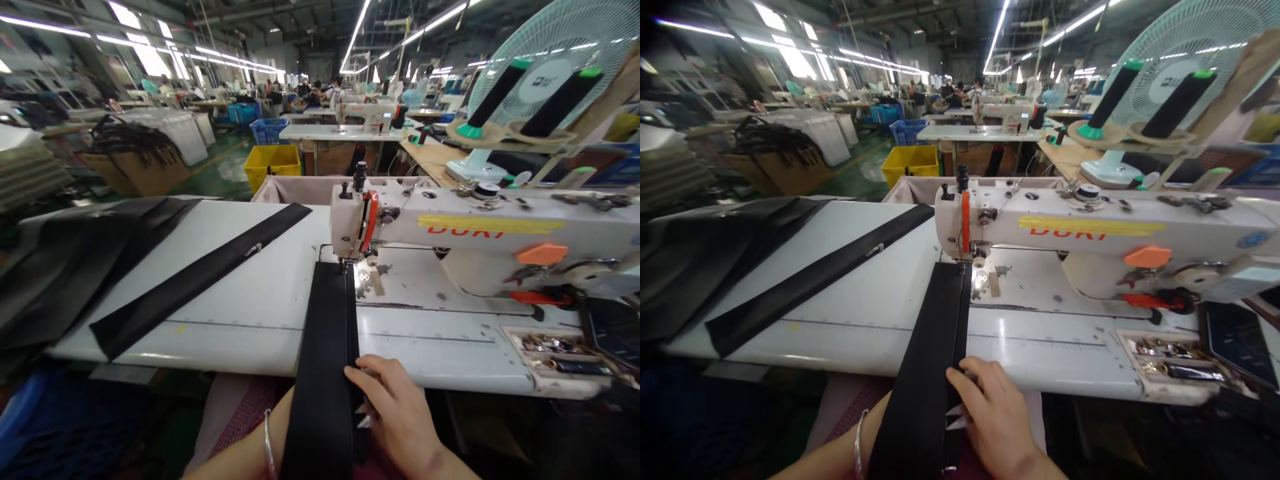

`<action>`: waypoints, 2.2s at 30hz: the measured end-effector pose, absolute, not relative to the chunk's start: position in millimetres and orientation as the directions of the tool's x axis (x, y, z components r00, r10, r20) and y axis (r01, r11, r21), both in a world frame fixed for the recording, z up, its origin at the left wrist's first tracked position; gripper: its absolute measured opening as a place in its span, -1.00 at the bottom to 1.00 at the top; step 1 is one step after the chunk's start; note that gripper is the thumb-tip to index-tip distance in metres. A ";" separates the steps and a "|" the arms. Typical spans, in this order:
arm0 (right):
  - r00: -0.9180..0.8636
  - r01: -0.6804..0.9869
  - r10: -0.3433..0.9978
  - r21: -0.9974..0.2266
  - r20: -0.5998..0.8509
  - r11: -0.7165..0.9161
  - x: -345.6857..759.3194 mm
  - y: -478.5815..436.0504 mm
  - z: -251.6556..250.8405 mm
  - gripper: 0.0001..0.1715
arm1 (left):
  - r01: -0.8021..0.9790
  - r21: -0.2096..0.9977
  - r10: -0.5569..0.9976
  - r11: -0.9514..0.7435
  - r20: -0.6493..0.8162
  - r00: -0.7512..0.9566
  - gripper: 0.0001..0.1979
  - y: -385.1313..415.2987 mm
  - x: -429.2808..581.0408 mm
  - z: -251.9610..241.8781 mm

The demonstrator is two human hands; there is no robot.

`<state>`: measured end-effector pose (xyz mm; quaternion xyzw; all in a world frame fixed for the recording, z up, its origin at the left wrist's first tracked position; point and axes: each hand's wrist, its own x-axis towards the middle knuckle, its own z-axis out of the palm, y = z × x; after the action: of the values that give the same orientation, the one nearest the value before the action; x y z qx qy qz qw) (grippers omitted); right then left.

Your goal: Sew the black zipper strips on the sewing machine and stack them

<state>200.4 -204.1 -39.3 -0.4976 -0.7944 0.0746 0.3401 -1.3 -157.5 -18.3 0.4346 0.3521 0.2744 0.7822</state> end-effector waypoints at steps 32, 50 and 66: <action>-0.477 0.661 0.649 -0.245 0.593 0.710 210.1 -207.8 -37.5 -0.66 | 0.242 0.384 0.246 -0.891 -0.038 0.968 0.00 -42.3 -14.3 6.1; -0.411 0.727 0.753 -0.313 0.514 0.611 213.3 -203.5 -43.6 -0.60 | 0.224 0.354 0.241 -0.908 0.004 0.971 -0.09 -24.3 -7.6 -0.5; -0.453 0.726 0.738 -0.273 0.501 0.631 211.6 -198.6 -33.3 -0.61 | 0.218 0.310 0.212 -0.925 -0.054 0.976 -0.07 -10.8 -4.8 5.0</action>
<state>211.6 -198.6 -33.3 -0.4294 -0.8523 0.0098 0.2986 -4.8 -10.8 5.0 0.9811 0.1097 -0.0099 0.1591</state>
